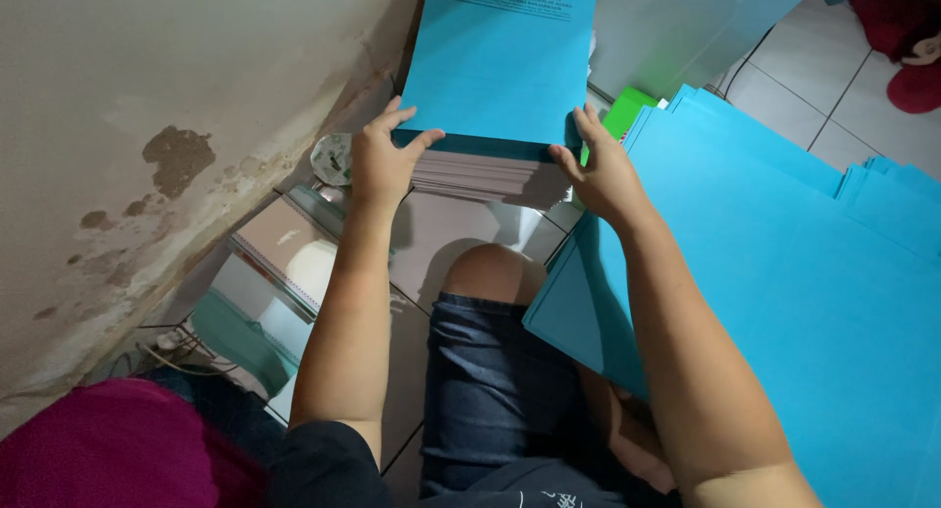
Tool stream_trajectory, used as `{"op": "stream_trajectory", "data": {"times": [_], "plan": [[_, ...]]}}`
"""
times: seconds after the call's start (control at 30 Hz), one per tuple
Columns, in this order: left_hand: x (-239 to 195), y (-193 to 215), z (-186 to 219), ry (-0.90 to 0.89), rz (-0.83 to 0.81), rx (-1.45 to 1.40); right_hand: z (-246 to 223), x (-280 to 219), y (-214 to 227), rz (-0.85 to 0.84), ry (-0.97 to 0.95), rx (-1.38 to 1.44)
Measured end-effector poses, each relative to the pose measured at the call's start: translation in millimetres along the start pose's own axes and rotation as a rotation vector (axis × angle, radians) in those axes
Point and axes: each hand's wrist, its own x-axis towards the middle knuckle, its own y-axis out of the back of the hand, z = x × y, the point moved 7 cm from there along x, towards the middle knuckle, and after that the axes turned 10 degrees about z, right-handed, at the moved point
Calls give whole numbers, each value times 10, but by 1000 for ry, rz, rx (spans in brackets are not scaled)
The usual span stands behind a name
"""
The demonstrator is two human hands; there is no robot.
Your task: The person sits on the floor and repeatedly picks up a stack of blue paper sheets, aligns them, and places them onto a larger pile. The person uses both hands to smooth and adjust the edges of the paper stack.
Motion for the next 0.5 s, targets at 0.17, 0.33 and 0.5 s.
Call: {"op": "stream_trajectory", "data": {"times": [0.17,0.33,0.5], "plan": [[-63,100,164,18,47,10,89,-29,-129,42,-14,-18],[-190,181,500,0,16,39,90,-56,-104,20,-28,-68],[-811,-43,818,-387,394,324,-615,-808,792,-78,-141,90]]}}
